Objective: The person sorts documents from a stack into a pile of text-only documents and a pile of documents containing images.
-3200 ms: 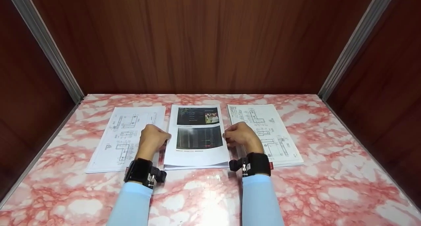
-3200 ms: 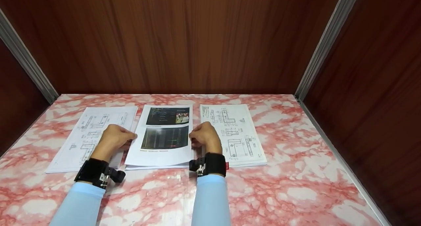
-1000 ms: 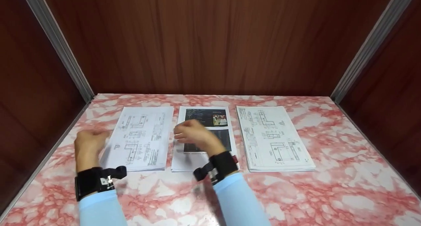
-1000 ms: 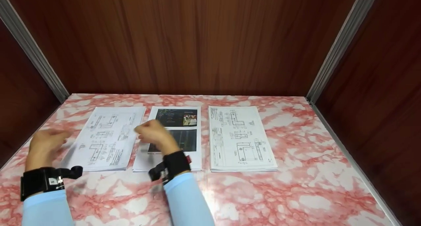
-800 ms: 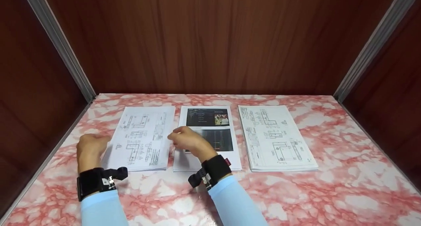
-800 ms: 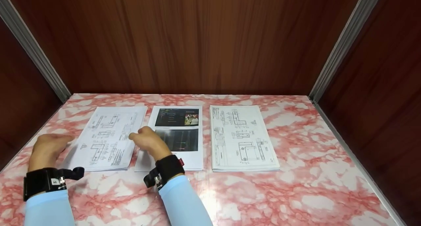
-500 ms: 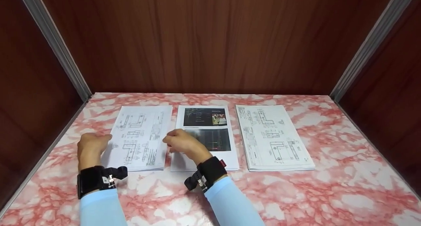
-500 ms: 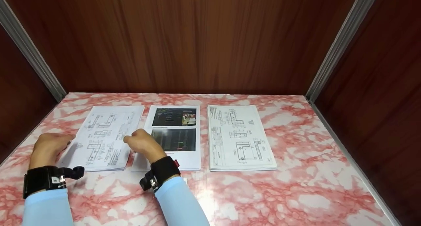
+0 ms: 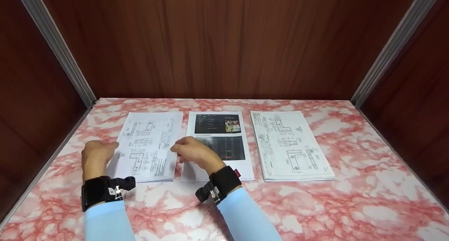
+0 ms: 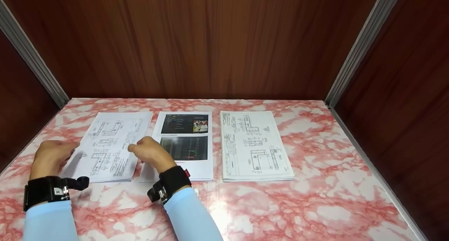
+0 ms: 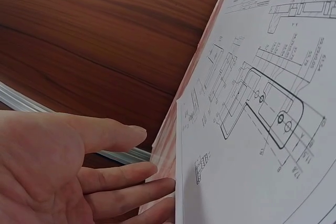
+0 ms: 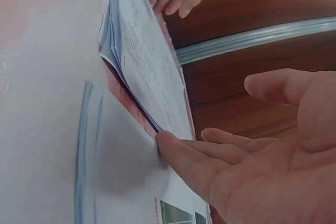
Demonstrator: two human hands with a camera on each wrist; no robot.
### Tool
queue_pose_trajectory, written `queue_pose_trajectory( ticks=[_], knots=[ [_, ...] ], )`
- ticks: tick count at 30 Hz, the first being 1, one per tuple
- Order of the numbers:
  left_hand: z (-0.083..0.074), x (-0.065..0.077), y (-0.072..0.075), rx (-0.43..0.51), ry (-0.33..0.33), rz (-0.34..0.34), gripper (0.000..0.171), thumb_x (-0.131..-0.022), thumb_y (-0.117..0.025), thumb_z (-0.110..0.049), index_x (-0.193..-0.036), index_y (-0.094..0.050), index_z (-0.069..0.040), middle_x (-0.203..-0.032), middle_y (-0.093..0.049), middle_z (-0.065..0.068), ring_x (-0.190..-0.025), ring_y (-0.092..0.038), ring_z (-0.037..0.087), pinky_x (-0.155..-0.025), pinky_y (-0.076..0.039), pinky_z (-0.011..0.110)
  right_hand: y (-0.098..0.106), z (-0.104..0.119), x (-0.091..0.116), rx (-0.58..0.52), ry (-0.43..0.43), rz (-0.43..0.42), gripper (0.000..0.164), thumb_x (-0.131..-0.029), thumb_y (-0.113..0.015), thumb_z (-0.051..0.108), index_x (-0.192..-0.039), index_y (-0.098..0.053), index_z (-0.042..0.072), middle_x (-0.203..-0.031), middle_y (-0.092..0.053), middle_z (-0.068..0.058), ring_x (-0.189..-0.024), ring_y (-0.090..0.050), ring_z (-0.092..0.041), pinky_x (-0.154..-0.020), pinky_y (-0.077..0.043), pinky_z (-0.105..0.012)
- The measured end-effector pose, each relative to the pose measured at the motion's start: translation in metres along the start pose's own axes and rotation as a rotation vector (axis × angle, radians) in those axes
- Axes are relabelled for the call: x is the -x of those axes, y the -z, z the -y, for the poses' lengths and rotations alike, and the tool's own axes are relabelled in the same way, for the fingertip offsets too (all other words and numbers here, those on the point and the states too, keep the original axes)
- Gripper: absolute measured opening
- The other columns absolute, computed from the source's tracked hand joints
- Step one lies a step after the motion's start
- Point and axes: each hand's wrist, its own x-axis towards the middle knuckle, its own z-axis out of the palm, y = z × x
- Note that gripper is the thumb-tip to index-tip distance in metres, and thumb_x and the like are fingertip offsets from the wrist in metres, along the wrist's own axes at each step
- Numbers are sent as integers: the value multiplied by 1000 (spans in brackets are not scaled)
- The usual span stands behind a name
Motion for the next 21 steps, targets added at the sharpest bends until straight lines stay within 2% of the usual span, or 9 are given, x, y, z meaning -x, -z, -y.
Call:
queue_pose_trajectory(
  ticks=[6,12,17,21],
  knots=[
    [-1,0,0,-16,-7,-6,73,-104,-58,-39,-155,-47,12,-155,-51,39,-127,-58,45,-112,-49,54,0,0,-2,-20,17,-5,52,-104,-65,22,-148,-60,-6,-140,-69,-18,-116,-67,-23,-105,-59,-36],
    [-3,1,0,-20,-6,-16,75,-104,-59,-40,-157,-45,11,-156,-50,40,-131,-57,47,-116,-47,57,3,-1,-3,-101,44,-20,52,-106,-63,20,-150,-56,-7,-140,-69,-23,-125,-72,-33,-107,-61,-38],
    [-3,1,-3,9,1,-18,67,-102,-61,-38,-152,-53,6,-157,-52,36,-130,-57,44,-112,-48,52,4,-5,-5,-157,29,20,56,-106,-64,16,-153,-49,-11,-142,-69,-28,-128,-73,-38,-108,-61,-39],
    [-2,0,-4,-2,-12,-38,60,-100,-64,-36,-144,-60,5,-153,-56,34,-127,-60,44,-108,-49,51,1,-7,-6,-165,31,27,57,-105,-65,12,-153,-48,-13,-134,-73,-30,-119,-77,-38,-103,-64,-40]
  ],
)
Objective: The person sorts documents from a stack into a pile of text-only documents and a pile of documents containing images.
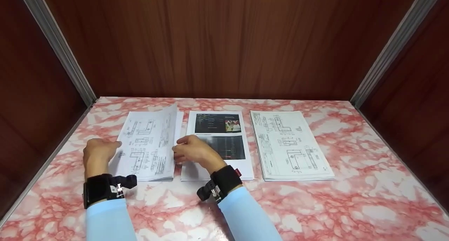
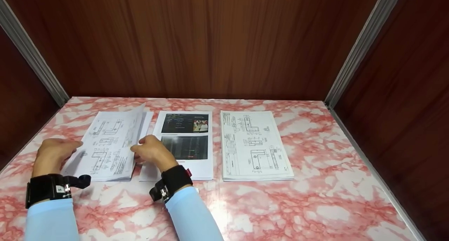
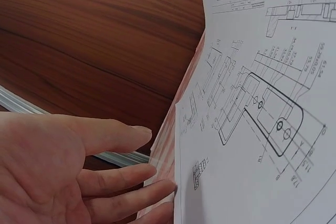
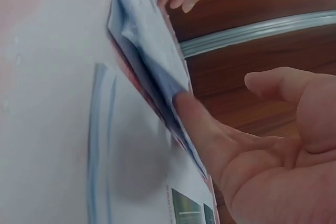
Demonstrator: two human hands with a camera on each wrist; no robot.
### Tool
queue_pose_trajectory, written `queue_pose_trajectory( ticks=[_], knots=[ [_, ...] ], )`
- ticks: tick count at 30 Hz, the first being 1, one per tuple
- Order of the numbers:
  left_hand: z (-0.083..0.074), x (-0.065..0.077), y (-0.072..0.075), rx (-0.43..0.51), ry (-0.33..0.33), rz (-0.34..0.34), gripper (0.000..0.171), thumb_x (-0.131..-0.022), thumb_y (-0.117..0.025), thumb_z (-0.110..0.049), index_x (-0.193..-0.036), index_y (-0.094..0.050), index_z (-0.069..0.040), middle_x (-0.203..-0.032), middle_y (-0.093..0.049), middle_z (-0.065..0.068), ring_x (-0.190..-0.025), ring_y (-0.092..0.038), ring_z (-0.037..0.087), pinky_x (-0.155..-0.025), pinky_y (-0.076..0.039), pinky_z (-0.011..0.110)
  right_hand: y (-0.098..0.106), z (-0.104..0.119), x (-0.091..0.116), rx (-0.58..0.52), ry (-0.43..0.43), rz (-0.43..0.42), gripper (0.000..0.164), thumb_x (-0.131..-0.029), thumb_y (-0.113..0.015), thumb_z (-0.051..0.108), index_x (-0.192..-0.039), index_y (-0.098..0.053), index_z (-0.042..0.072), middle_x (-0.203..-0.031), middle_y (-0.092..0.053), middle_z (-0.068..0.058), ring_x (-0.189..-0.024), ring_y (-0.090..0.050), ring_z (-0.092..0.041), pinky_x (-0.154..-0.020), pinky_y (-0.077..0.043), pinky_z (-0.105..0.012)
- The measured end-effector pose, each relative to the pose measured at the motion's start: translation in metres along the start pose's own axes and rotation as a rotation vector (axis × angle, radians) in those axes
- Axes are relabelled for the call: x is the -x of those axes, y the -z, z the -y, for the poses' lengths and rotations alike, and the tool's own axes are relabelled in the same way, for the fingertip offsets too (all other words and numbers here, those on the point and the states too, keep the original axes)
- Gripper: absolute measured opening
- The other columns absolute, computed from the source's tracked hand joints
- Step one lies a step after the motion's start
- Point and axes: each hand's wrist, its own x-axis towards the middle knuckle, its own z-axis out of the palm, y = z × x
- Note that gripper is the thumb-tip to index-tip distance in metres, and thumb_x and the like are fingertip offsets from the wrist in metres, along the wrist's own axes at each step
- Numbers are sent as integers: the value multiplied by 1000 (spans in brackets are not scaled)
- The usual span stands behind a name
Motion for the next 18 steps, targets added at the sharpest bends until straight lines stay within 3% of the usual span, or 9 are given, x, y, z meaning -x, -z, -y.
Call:
queue_pose_trajectory(
  ticks=[4,8,13,18],
  knots=[
    [1,-1,0,-19,6,3,60,-99,-65,-35,-140,-62,8,-146,-59,36,-118,-61,42,-101,-52,50,-3,-1,-1,-40,14,-30,52,-103,-66,6,-149,-50,-14,-122,-77,-30,-95,-82,-28,-90,-68,-37],
    [-1,-3,2,-36,30,32,65,-100,-64,-35,-141,-57,14,-137,-60,36,-110,-61,40,-96,-54,48,-7,-1,-2,-60,15,-53,48,-101,-68,3,-144,-54,-12,-113,-80,-26,-73,-75,-15,-78,-68,-32],
    [-2,-3,2,-47,38,49,70,-101,-63,-36,-145,-52,18,-138,-58,38,-110,-60,40,-98,-54,49,-14,-2,-3,22,30,-74,41,-101,-73,10,-137,-64,-9,-97,-80,-14,-67,-68,-11,-66,-64,-28],
    [-1,-3,2,-37,48,60,72,-101,-64,-36,-146,-51,19,-147,-55,41,-115,-59,42,-107,-53,53,-21,-4,-2,113,57,-69,22,-103,-70,10,-117,-75,-6,-74,-66,-3,-58,-62,-12,-54,-55,-23]
  ],
)
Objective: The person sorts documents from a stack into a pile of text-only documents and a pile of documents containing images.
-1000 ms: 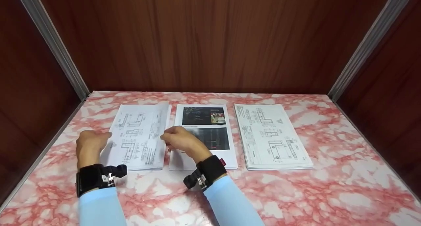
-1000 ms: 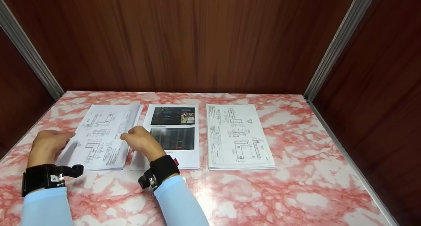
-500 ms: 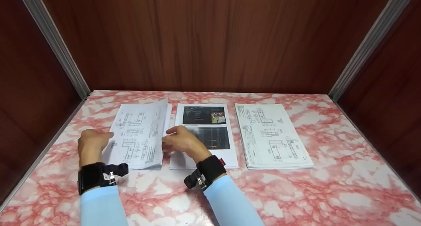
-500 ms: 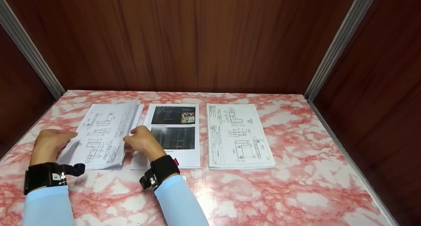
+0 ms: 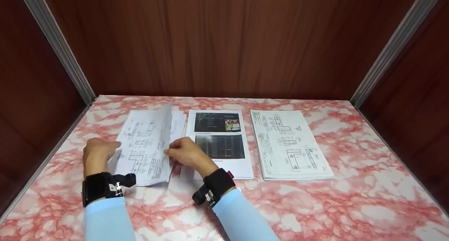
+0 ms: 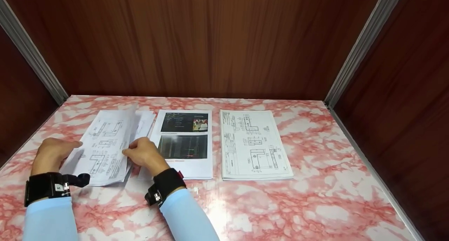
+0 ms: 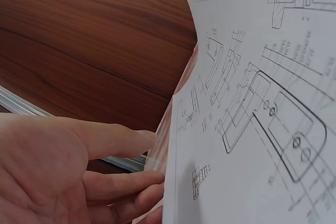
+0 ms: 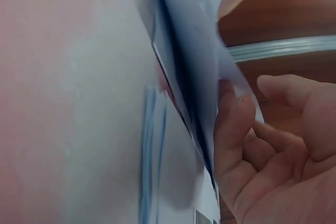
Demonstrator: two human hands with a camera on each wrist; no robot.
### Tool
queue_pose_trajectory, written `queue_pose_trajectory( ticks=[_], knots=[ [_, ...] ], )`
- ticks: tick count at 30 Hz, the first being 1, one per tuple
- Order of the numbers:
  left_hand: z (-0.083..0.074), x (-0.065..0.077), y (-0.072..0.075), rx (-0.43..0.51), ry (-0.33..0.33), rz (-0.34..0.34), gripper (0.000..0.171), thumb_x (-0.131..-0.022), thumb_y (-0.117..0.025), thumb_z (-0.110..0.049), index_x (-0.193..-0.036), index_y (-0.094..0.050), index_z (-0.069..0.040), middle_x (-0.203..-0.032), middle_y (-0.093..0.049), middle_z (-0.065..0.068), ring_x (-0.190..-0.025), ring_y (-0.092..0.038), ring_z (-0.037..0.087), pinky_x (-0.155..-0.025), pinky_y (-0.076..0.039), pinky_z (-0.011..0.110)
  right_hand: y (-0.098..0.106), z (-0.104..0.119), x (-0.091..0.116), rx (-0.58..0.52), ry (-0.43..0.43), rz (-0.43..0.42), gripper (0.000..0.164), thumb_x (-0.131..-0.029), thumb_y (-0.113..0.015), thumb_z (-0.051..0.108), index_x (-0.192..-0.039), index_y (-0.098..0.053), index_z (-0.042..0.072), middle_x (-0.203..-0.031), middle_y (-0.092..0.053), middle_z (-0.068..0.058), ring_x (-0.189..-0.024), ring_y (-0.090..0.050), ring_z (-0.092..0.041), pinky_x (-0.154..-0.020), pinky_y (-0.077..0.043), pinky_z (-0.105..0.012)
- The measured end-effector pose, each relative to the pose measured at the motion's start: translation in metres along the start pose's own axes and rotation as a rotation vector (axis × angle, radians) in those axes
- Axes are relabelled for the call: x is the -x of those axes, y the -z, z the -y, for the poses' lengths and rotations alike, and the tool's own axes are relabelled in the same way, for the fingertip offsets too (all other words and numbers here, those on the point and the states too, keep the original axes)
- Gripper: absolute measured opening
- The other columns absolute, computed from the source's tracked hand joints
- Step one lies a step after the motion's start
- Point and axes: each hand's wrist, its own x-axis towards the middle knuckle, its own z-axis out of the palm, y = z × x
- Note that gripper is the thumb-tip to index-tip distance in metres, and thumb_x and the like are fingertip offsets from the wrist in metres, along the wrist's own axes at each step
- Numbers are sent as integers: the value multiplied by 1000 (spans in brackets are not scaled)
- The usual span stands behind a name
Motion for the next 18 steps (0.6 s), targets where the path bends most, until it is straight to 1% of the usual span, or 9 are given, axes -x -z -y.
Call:
queue_pose_trajectory(
  ticks=[3,7,9,12,15,18],
  knots=[
    [0,-1,0,10,-6,3,70,-100,-66,-34,-144,-53,19,-143,-57,39,-114,-59,41,-105,-54,52,-2,0,1,27,24,-20,16,-102,-67,5,-110,-75,-6,-72,-61,-1,-54,-58,-13,-50,-50,-21],
    [0,0,1,-9,-29,13,67,-98,-66,-32,-139,-54,19,-132,-59,34,-110,-59,39,-100,-54,49,-2,1,1,62,67,-91,13,-100,-67,5,-102,-75,-5,-77,-58,3,-61,-53,-9,-56,-45,-19],
    [0,0,2,-29,-37,22,66,-97,-66,-30,-138,-54,20,-128,-59,33,-109,-58,39,-100,-54,49,-2,2,1,49,84,-121,12,-99,-67,5,-97,-75,-3,-77,-57,4,-66,-52,-9,-59,-43,-19],
    [-2,2,3,-57,-38,30,63,-96,-65,-28,-134,-53,21,-121,-59,31,-106,-58,39,-98,-54,50,-3,5,1,-6,98,-153,11,-97,-67,5,-95,-74,-3,-75,-57,5,-70,-52,-8,-62,-42,-18],
    [-3,3,4,-67,-35,35,59,-95,-65,-25,-131,-54,21,-114,-58,29,-103,-58,39,-94,-54,50,-3,8,3,-72,84,-170,9,-97,-67,4,-95,-73,-3,-76,-58,5,-70,-51,-9,-61,-40,-19],
    [-2,4,4,-58,-33,47,57,-94,-63,-22,-131,-53,21,-116,-58,31,-103,-57,40,-95,-53,50,-2,10,6,-92,53,-165,9,-98,-68,6,-102,-73,-1,-86,-63,1,-76,-55,-10,-65,-43,-19]
  ],
)
